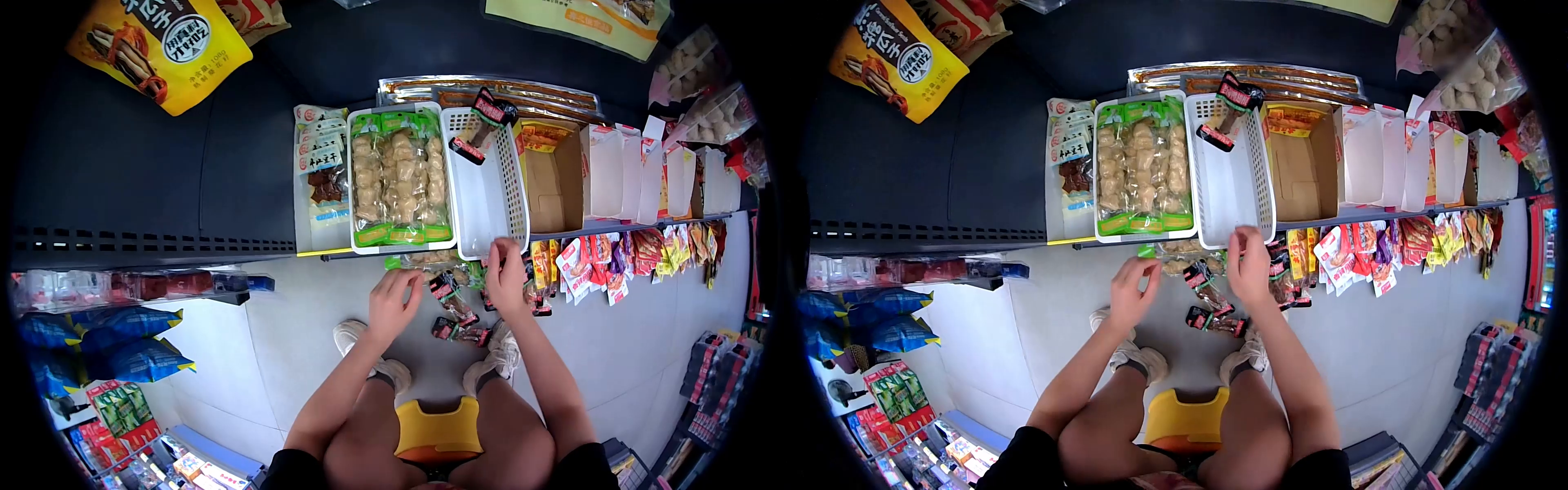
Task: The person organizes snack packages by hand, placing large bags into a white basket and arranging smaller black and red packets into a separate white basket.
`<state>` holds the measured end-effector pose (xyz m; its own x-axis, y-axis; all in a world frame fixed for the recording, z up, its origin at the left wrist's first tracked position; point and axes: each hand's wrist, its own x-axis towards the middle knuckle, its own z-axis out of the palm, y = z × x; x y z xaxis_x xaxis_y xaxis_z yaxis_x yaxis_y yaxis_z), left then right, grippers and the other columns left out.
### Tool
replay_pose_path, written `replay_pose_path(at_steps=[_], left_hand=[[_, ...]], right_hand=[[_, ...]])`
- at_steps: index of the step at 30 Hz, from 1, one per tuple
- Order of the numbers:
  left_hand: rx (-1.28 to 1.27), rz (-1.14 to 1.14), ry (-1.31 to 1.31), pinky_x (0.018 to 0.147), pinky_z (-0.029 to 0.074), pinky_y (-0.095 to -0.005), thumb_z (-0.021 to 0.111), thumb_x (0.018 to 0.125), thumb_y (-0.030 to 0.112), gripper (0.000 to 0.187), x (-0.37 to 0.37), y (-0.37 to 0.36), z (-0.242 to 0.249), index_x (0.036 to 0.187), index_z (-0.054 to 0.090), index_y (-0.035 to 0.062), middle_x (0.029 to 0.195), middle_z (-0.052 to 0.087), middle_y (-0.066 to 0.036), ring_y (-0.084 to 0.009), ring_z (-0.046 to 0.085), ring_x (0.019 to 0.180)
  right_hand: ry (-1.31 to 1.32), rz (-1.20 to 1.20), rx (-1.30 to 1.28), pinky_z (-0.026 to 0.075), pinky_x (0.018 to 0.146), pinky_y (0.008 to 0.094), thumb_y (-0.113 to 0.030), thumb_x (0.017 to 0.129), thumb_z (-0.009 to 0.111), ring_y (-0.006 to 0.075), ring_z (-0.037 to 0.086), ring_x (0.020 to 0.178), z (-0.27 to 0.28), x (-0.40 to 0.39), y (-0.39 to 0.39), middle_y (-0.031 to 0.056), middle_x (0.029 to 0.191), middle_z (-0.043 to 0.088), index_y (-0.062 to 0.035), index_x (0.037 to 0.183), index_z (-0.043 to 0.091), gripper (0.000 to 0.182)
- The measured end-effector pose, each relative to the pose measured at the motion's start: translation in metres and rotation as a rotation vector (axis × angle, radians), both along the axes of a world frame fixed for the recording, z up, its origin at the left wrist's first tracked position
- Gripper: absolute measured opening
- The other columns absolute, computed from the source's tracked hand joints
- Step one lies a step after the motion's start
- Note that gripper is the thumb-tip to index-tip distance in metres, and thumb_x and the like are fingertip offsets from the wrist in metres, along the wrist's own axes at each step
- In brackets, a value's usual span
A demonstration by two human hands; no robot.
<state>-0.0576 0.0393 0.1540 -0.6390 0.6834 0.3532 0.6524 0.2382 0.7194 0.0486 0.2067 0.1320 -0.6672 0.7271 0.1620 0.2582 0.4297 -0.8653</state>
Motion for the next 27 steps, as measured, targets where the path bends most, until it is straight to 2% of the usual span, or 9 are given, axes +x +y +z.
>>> replay_pose_path(at_steps=[3, 6, 8, 10, 14, 17, 20, 24, 27], left_hand=[[-0.078, 0.053, -0.157, 0.054, 0.045, -0.0309, 0.058, 0.069, 0.000, 0.013, 0.006, -0.013, -0.035, 0.081, 0.054, 0.0030, 0.070, 0.056, -0.009, -0.0229, 0.055, 0.060], [-0.191, 0.060, -0.185, 0.057, 0.045, -0.0316, 0.057, 0.070, 0.003, 0.013, 0.004, -0.030, -0.059, 0.083, 0.054, 0.0033, 0.074, 0.056, -0.009, -0.0226, 0.056, 0.065], [-0.410, 0.143, -0.224, 0.064, 0.045, -0.0340, 0.056, 0.072, 0.007, 0.017, -0.001, -0.032, -0.070, 0.087, 0.052, 0.0026, 0.086, 0.055, -0.012, -0.0246, 0.055, 0.077], [-0.425, 0.225, -0.303, 0.070, 0.043, -0.0353, 0.057, 0.072, 0.010, 0.024, -0.008, -0.035, -0.092, 0.093, 0.050, 0.0015, 0.093, 0.052, -0.015, -0.0275, 0.052, 0.085], [-0.495, 0.402, -0.634, 0.085, 0.038, -0.0379, 0.060, 0.070, 0.016, 0.049, -0.033, -0.042, -0.150, 0.111, 0.041, -0.0022, 0.108, 0.046, -0.021, -0.0367, 0.044, 0.100], [-0.536, 0.350, -0.580, 0.087, 0.036, -0.0379, 0.060, 0.070, 0.020, 0.058, -0.045, -0.034, -0.156, 0.117, 0.036, -0.0039, 0.110, 0.045, -0.023, -0.0374, 0.043, 0.102], [-0.545, 0.242, -0.578, 0.087, 0.037, -0.0383, 0.058, 0.070, 0.021, 0.056, -0.050, -0.028, -0.166, 0.116, 0.037, -0.0030, 0.110, 0.046, -0.022, -0.0357, 0.044, 0.101], [-0.572, 0.247, -0.661, 0.085, 0.038, -0.0380, 0.057, 0.071, 0.022, 0.049, -0.048, -0.024, -0.176, 0.112, 0.042, -0.0018, 0.108, 0.048, -0.021, -0.0339, 0.047, 0.098], [-0.488, 0.172, -0.572, 0.082, 0.040, -0.0374, 0.056, 0.071, 0.017, 0.037, -0.049, -0.028, -0.186, 0.104, 0.049, 0.0014, 0.102, 0.052, -0.018, -0.0331, 0.051, 0.093]], right_hand=[[0.151, -0.025, 0.295, 0.042, 0.061, 0.0340, 0.000, 0.075, 0.051, 0.0279, 0.052, 0.068, -0.007, 0.013, -0.015, 0.0144, 0.082, 0.052, 0.0013, 0.090, 0.045, 0.015], [0.209, 0.100, 0.330, 0.042, 0.061, 0.0349, 0.001, 0.073, 0.053, 0.0293, 0.052, 0.067, 0.011, 0.018, -0.023, 0.0142, 0.080, 0.052, -0.0001, 0.085, 0.046, 0.014], [0.030, 0.271, 0.305, 0.043, 0.055, 0.0356, -0.003, 0.072, 0.055, 0.0283, 0.053, 0.067, -0.001, 0.026, -0.028, 0.0147, 0.077, 0.053, -0.0019, 0.079, 0.049, 0.009], [-0.171, 0.410, 0.242, 0.045, 0.055, 0.0365, -0.007, 0.073, 0.054, 0.0294, 0.055, 0.065, -0.026, 0.027, -0.035, 0.0152, 0.080, 0.053, -0.0012, 0.084, 0.049, 0.013], [-0.352, 0.342, 0.247, 0.047, 0.057, 0.0374, -0.012, 0.076, 0.053, 0.0323, 0.056, 0.063, -0.058, 0.019, -0.033, 0.0160, 0.083, 0.053, 0.0000, 0.089, 0.048, 0.018], [-0.610, 0.259, 0.193, 0.048, 0.057, 0.0392, -0.019, 0.078, 0.050, 0.0327, 0.057, 0.067, -0.079, 0.013, -0.020, 0.0194, 0.084, 0.054, 0.0025, 0.090, 0.049, 0.025], [-0.804, 0.404, 0.156, 0.047, 0.058, 0.0416, -0.020, 0.078, 0.048, 0.0328, 0.057, 0.066, -0.088, 0.000, -0.010, 0.0208, 0.082, 0.055, 0.0023, 0.086, 0.052, 0.025], [-0.812, 0.414, 0.140, 0.045, 0.061, 0.0451, -0.023, 0.076, 0.048, 0.0356, 0.055, 0.071, -0.116, -0.007, -0.008, 0.0216, 0.074, 0.056, 0.0004, 0.082, 0.051, 0.024], [-0.710, 0.405, 0.305, 0.044, 0.066, 0.0443, -0.021, 0.072, 0.050, 0.0360, 0.055, 0.072, -0.143, -0.009, -0.008, 0.0208, 0.077, 0.056, 0.0013, 0.081, 0.052, 0.024]])
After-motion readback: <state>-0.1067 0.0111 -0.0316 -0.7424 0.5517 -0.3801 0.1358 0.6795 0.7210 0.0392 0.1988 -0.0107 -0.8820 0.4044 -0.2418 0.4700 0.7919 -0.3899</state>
